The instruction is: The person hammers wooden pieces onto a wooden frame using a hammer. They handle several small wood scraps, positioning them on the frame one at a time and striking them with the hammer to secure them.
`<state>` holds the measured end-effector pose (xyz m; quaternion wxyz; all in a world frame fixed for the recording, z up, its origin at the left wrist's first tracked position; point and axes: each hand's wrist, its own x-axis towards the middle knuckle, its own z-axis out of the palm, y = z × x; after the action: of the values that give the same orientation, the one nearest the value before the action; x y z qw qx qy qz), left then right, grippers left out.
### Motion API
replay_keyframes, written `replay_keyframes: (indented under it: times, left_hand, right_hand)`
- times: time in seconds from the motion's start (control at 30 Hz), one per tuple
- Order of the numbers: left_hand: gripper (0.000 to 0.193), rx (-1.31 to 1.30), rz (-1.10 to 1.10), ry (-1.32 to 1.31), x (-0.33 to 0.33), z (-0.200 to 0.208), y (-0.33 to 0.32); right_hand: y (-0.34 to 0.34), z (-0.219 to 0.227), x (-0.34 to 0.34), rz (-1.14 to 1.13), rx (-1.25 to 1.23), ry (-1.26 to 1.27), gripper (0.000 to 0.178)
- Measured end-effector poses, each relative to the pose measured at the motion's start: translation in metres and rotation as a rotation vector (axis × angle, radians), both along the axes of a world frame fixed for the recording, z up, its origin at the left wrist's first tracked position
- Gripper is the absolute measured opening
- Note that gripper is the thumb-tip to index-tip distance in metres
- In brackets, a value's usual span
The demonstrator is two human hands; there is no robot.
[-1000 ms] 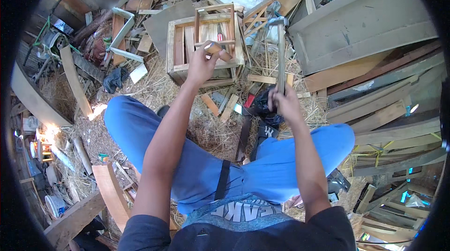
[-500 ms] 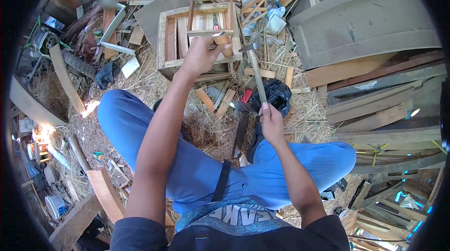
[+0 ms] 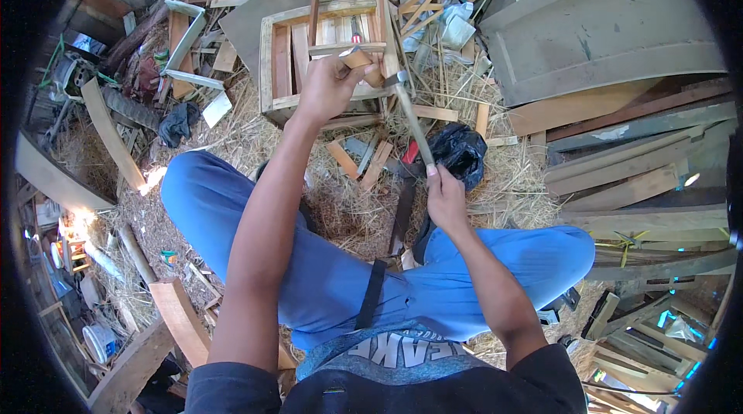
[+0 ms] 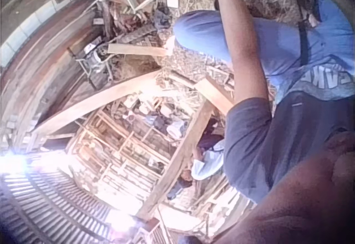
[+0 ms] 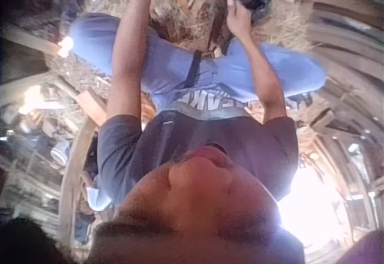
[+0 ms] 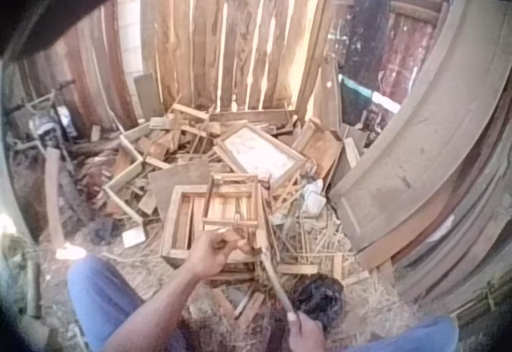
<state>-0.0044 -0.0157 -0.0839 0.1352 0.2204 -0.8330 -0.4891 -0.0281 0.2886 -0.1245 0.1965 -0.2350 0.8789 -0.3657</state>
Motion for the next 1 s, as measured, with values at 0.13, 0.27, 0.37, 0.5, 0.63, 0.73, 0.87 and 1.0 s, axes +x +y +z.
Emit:
replay_keyframes:
  times: [0.13, 0.27, 0.37, 0.5, 0.63, 0.73, 0.87, 1.0]
  left_hand:
    - [0.024, -0.057, 0.056, -0.04, 0.001, 0.015, 0.007]
    - [0.025, -0.07, 0.04, 0.067, 0.001, 0.0, -0.001]
    - [0.023, -0.058, 0.053, 0.013, 0.005, 0.005, 0.002]
    - [0.02, 0.007, 0.031, 0.173, 0.0, -0.002, 0.016]
    - [0.02, 0.016, -0.008, 0.281, -0.003, -0.008, 0.021]
    - [0.019, 0.012, -0.003, 0.208, 0.001, -0.018, 0.013]
    - [0.018, 0.062, -0.022, 0.255, -0.001, -0.012, 0.018]
    - [0.018, 0.058, -0.01, 0.261, 0.008, -0.017, 0.018]
  right_hand:
    - [-0.008, 0.022, 0.002, -0.049, -0.134, -0.047, 0.036]
    - [-0.006, -0.001, -0.001, -0.037, -0.102, 0.038, 0.04]
    - [-0.007, 0.002, -0.004, -0.014, -0.07, 0.043, 0.038]
    - [-0.007, 0.023, -0.01, -0.077, -0.179, 0.033, 0.036]
    - [0.006, 0.03, -0.01, -0.102, -0.132, -0.014, 0.037]
    - [0.007, 0.025, -0.01, -0.067, -0.072, 0.026, 0.037]
    - [0.003, 0.02, -0.008, -0.126, -0.108, -0.012, 0.038]
    - [0.0, 0.012, 0.002, -0.075, -0.047, 0.032, 0.038]
